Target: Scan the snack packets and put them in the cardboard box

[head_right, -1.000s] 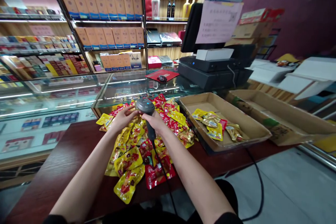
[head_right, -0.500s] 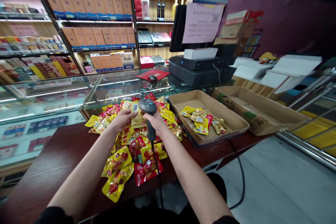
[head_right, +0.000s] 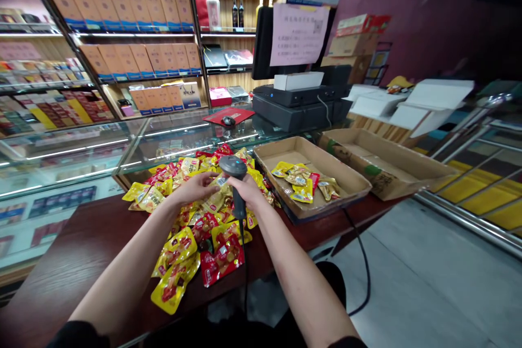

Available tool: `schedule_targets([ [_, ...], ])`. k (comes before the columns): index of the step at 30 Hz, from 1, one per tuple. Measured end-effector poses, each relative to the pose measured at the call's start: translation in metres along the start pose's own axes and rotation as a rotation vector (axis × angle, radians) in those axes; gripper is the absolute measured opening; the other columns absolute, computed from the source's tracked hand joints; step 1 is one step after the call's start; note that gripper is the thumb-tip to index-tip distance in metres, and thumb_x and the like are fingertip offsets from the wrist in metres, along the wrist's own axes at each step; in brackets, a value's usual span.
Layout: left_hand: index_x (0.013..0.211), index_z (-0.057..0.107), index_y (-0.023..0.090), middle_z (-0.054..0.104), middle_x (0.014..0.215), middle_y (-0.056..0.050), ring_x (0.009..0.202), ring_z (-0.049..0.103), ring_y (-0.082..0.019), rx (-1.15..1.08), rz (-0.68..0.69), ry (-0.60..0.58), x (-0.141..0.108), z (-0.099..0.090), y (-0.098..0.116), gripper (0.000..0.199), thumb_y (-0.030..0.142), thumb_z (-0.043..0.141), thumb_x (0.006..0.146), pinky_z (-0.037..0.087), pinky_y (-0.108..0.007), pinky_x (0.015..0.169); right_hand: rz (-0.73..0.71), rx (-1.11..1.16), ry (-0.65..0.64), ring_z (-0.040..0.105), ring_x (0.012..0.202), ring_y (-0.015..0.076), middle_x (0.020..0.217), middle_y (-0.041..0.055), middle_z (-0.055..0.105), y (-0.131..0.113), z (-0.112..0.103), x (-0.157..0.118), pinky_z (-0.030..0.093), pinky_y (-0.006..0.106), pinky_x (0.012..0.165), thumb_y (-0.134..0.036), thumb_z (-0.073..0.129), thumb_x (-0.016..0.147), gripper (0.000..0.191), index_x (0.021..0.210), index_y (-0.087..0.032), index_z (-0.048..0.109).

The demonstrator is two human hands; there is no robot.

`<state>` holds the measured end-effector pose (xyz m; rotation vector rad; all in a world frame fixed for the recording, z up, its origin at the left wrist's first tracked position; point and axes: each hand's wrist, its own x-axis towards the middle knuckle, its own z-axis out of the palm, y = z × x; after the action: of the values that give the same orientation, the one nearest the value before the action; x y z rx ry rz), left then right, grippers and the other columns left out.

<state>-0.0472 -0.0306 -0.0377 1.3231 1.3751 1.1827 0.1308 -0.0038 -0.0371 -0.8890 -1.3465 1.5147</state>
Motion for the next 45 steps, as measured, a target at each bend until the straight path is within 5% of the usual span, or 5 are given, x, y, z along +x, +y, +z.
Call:
schedule_targets([
  [18, 0.085, 0.063, 0.013, 0.069, 0.084, -0.007, 0.071, 0.067, -0.013, -0.784, -0.255, 0.186, 0.011, 0.015, 0.002, 0.022, 0.018, 0.077, 0.068, 0.057, -0.026, 0.070, 0.138, 0.541, 0.173, 0.066, 0.078, 0.0214, 0.078, 0.0061, 0.068, 0.011, 0.028, -0.028, 0.054, 0.032, 0.067, -0.031, 0.055, 0.063, 0.034, 0.093, -0.016, 0.064],
  [23, 0.086, 0.064, 0.015, 0.069, 0.078, -0.004, 0.067, 0.066, -0.014, -0.678, -0.277, 0.142, 0.025, -0.003, 0.007, 0.026, 0.017, 0.078, 0.065, 0.056, -0.025, 0.060, 0.123, 0.357, 0.127, 0.066, 0.091, 0.0234, 0.088, 0.0067, 0.069, 0.014, 0.025, -0.052, 0.053, 0.032, 0.076, -0.023, 0.067, 0.058, 0.028, 0.086, -0.017, 0.064],
  [28, 0.080, 0.063, 0.016, 0.067, 0.075, -0.002, 0.061, 0.065, -0.013, -0.549, -0.301, 0.132, 0.035, -0.015, 0.001, 0.029, 0.019, 0.082, 0.059, 0.054, -0.024, 0.054, 0.202, 0.135, 0.002, 0.067, 0.066, 0.0208, 0.090, 0.0069, 0.068, 0.007, 0.019, -0.074, 0.051, 0.029, 0.050, -0.025, 0.066, 0.061, 0.024, 0.084, -0.017, 0.063],
  [35, 0.084, 0.064, 0.017, 0.069, 0.079, -0.003, 0.065, 0.066, -0.014, -0.538, -0.343, 0.129, 0.037, -0.017, -0.004, 0.030, 0.019, 0.081, 0.060, 0.055, -0.027, 0.059, 0.091, -0.141, -0.032, 0.054, 0.048, 0.0147, 0.049, -0.0013, 0.057, 0.016, 0.022, -0.082, 0.042, 0.027, 0.049, -0.028, 0.062, 0.069, 0.011, 0.062, -0.020, 0.060],
  [45, 0.087, 0.065, 0.016, 0.069, 0.082, -0.004, 0.066, 0.066, -0.015, -0.539, -0.336, 0.119, 0.032, -0.019, -0.001, 0.031, 0.019, 0.081, 0.061, 0.056, -0.028, 0.059, 0.004, -0.244, -0.030, 0.049, 0.047, 0.0148, 0.043, -0.0032, 0.051, 0.027, 0.027, -0.073, 0.041, 0.027, 0.052, -0.031, 0.060, 0.071, 0.016, 0.058, -0.022, 0.057],
])
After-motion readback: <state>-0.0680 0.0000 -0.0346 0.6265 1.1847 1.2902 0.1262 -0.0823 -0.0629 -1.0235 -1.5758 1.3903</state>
